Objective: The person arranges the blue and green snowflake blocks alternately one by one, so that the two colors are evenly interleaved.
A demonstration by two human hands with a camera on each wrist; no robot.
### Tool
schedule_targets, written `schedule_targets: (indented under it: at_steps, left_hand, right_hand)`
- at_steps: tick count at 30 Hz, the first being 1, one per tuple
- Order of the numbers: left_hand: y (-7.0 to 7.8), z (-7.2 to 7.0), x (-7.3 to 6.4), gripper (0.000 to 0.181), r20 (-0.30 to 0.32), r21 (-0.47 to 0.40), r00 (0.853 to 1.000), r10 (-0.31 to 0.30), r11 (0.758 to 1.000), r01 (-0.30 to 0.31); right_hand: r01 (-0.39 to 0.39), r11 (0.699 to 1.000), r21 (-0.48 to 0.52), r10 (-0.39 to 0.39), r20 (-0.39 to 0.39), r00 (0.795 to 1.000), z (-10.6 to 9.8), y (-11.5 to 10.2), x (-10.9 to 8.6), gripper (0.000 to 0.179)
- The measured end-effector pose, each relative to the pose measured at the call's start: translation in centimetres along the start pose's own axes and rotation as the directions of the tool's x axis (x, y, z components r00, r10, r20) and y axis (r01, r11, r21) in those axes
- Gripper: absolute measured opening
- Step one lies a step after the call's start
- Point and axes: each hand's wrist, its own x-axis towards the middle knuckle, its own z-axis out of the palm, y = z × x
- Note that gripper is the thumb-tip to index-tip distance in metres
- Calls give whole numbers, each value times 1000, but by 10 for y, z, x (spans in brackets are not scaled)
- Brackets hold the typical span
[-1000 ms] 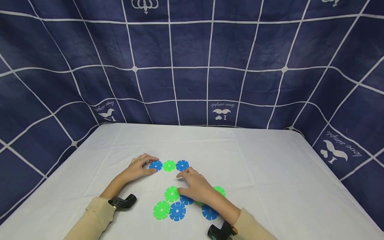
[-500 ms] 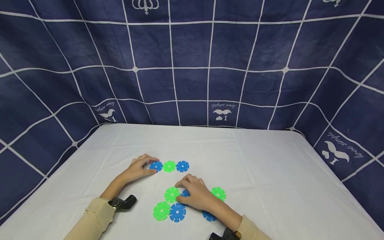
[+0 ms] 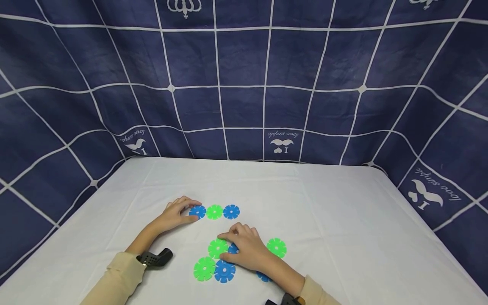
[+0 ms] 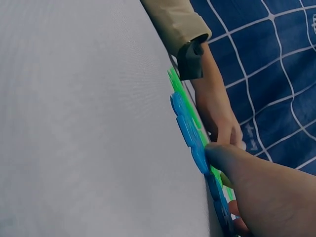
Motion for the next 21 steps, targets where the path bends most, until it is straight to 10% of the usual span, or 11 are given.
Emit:
schedule_targets:
  at_steps: [21]
  left_hand:
    - [2, -1, 0, 42, 1, 7, 1000, -1, 1000, 1]
  right_hand:
    - [-83, 968, 235, 98, -53, 994, 1, 1, 1, 36]
